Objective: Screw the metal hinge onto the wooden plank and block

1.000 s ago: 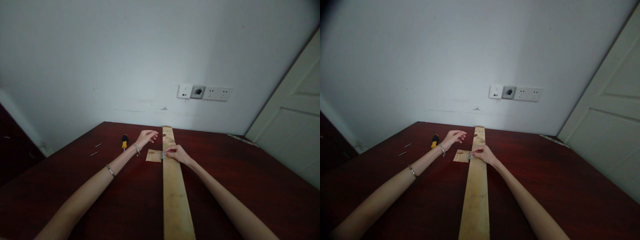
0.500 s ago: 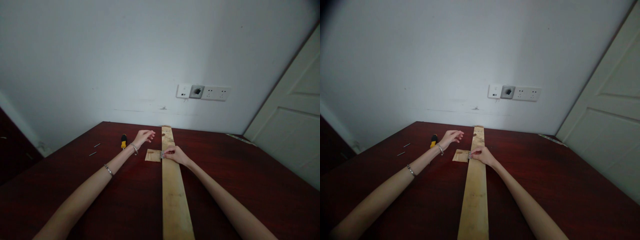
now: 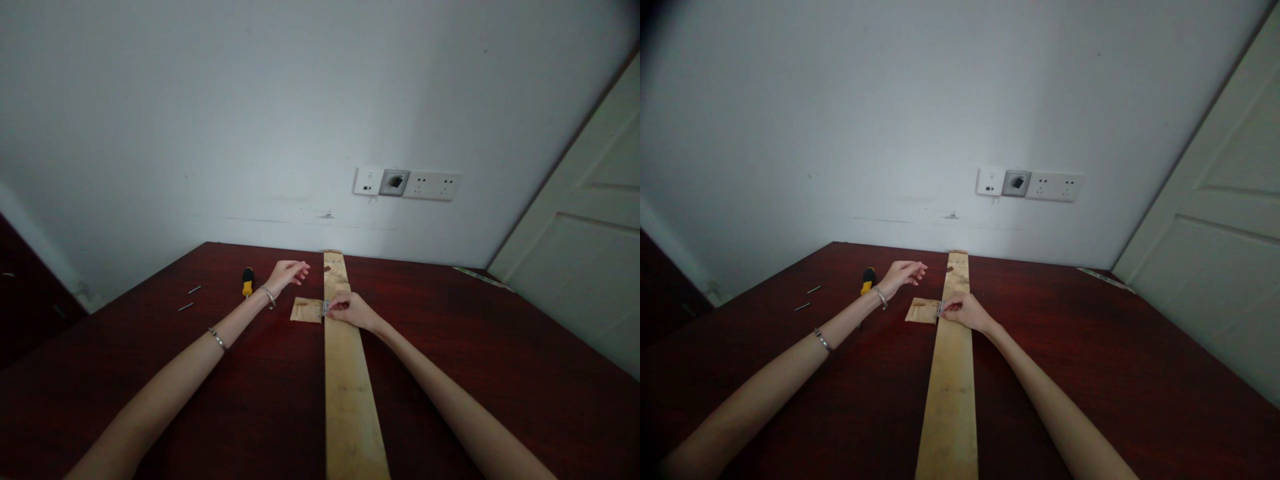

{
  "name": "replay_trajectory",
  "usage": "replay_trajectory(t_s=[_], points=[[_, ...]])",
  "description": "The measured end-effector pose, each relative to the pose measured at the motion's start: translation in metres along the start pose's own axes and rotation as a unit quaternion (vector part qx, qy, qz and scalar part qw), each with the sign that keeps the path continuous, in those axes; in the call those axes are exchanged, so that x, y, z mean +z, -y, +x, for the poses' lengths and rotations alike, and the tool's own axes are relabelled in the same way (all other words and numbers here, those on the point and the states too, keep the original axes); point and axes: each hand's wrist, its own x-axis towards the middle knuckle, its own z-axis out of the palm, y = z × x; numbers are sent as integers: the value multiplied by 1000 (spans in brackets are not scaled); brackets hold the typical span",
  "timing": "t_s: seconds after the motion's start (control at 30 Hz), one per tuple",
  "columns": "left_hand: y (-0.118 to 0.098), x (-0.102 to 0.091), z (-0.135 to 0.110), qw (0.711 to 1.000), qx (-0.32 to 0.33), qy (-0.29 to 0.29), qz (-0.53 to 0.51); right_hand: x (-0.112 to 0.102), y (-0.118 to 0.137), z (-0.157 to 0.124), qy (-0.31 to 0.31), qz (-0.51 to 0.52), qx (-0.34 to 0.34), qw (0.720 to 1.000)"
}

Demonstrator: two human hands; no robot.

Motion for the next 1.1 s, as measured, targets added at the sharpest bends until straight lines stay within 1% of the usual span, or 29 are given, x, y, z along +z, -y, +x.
replay_trajectory(t_s=[0.17, 0.23, 0.3, 0.4, 0.47, 0.57, 0.67, 0.73, 0.8, 0.9, 1.0, 1.1], points=[[2, -1, 0, 1000, -1, 0, 10, -4, 5, 0, 6, 25, 20, 999], [2, -1, 1, 1000, 1, -1, 18, -6, 6, -1, -3, 44, 29, 999], [2, -1, 1, 1000, 3, -2, 25, -7, 5, -1, -31, 66, 36, 997], [2, 0, 0, 1000, 1, -5, 24, -5, 0, -3, -97, 93, 49, 990], [0, 1, -1, 1000, -3, -6, 16, -2, -3, -4, -131, 106, 58, 984], [-11, 4, -5, 1000, -6, -1, -5, 1, -3, -5, -154, 121, 61, 979], [-29, 5, -11, 1000, 8, 12, -21, 1, -1, -6, -163, 136, 58, 976], [-42, 2, -15, 999, 24, 17, -28, 0, 0, -6, -164, 145, 58, 974], [-53, -6, -20, 999, 37, 16, -33, -1, -1, -6, -162, 152, 58, 973], [-62, -28, -26, 999, 36, -5, -18, -2, -5, -6, -160, 165, 59, 972], [-64, -61, -32, 999, 7, -36, 32, -3, -9, -7, -160, 180, 60, 969], [-63, -101, -39, 992, -34, -58, 109, -3, -10, -8, -159, 191, 61, 967]])
